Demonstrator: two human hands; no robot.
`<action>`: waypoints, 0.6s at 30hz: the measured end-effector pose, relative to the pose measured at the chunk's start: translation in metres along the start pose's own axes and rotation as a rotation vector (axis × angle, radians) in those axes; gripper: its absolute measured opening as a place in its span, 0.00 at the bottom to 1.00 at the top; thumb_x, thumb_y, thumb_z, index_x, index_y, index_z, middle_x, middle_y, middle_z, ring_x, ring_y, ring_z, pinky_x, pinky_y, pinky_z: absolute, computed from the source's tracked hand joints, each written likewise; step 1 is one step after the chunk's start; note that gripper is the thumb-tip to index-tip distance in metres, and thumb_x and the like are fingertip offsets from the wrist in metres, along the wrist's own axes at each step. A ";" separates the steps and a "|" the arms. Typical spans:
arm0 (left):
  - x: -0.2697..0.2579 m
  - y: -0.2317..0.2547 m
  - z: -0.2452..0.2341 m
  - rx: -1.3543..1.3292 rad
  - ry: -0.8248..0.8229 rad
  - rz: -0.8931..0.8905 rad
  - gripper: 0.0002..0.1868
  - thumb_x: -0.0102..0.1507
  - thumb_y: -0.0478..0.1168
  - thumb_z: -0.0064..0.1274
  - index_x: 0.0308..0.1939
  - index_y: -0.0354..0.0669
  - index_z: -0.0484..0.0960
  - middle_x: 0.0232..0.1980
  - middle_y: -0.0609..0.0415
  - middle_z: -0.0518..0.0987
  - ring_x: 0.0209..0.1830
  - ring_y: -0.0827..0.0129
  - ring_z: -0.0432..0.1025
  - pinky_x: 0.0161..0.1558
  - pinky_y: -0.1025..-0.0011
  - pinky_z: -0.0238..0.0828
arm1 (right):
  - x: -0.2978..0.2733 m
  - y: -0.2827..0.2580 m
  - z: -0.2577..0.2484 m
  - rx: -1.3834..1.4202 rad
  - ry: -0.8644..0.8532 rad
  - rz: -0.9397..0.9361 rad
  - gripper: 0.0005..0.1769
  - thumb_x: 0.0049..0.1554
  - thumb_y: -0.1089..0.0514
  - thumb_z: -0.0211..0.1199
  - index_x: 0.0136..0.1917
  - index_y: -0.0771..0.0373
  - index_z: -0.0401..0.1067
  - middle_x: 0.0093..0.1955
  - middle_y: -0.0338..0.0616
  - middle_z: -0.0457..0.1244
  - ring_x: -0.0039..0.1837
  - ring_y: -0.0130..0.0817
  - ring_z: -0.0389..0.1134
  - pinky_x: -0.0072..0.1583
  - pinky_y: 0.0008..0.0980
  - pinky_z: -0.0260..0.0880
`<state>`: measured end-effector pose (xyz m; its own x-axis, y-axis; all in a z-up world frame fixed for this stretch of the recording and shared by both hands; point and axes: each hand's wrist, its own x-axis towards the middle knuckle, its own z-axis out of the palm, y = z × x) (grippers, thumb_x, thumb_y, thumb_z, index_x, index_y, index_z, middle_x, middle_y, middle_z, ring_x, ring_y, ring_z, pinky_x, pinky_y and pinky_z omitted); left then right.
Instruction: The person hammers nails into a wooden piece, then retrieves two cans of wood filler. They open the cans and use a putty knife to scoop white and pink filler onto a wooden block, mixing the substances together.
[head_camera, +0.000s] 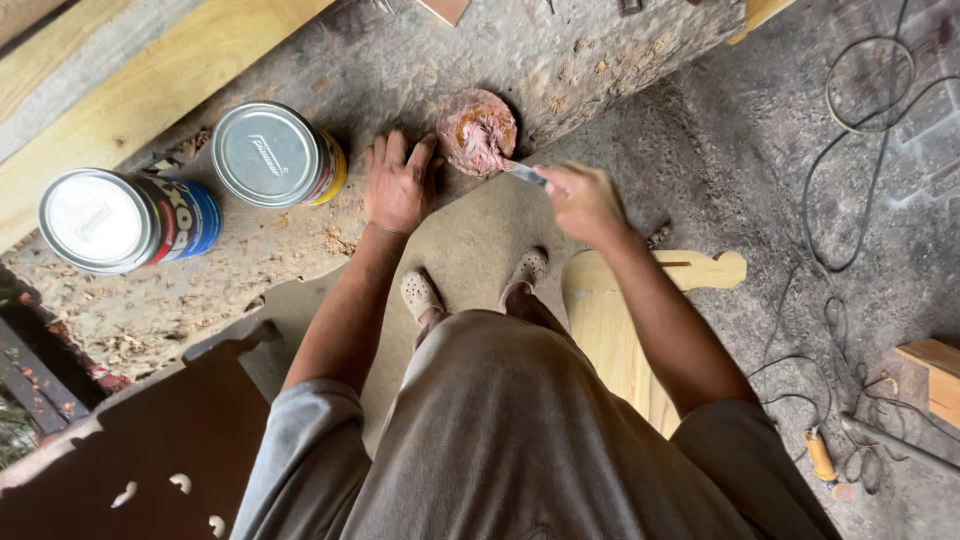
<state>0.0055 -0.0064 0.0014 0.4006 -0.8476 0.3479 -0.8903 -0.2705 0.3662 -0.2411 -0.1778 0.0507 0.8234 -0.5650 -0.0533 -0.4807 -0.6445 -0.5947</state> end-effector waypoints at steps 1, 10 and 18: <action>-0.004 0.001 -0.002 -0.012 0.006 0.003 0.15 0.69 0.46 0.56 0.57 0.48 0.81 0.46 0.43 0.71 0.50 0.46 0.66 0.52 0.49 0.63 | 0.004 0.008 -0.009 -0.026 0.050 -0.080 0.14 0.60 0.66 0.62 0.58 0.62 0.79 0.48 0.48 0.71 0.40 0.35 0.69 0.41 0.35 0.70; -0.007 0.000 0.002 0.031 0.036 0.024 0.19 0.67 0.46 0.55 0.61 0.49 0.80 0.46 0.41 0.70 0.50 0.44 0.65 0.53 0.47 0.64 | 0.018 0.002 0.008 0.177 0.075 -0.043 0.16 0.61 0.66 0.62 0.62 0.65 0.77 0.58 0.53 0.70 0.49 0.46 0.73 0.49 0.40 0.73; -0.004 0.001 0.003 0.001 0.030 0.011 0.18 0.70 0.47 0.55 0.62 0.50 0.80 0.47 0.41 0.70 0.49 0.46 0.66 0.52 0.47 0.65 | 0.030 -0.001 -0.022 0.065 -0.116 0.188 0.14 0.61 0.64 0.62 0.58 0.57 0.80 0.52 0.47 0.72 0.41 0.32 0.69 0.41 0.35 0.71</action>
<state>0.0026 -0.0047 -0.0019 0.3973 -0.8365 0.3775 -0.8949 -0.2621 0.3613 -0.2224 -0.2057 0.0675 0.7521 -0.6065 -0.2579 -0.6116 -0.4964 -0.6160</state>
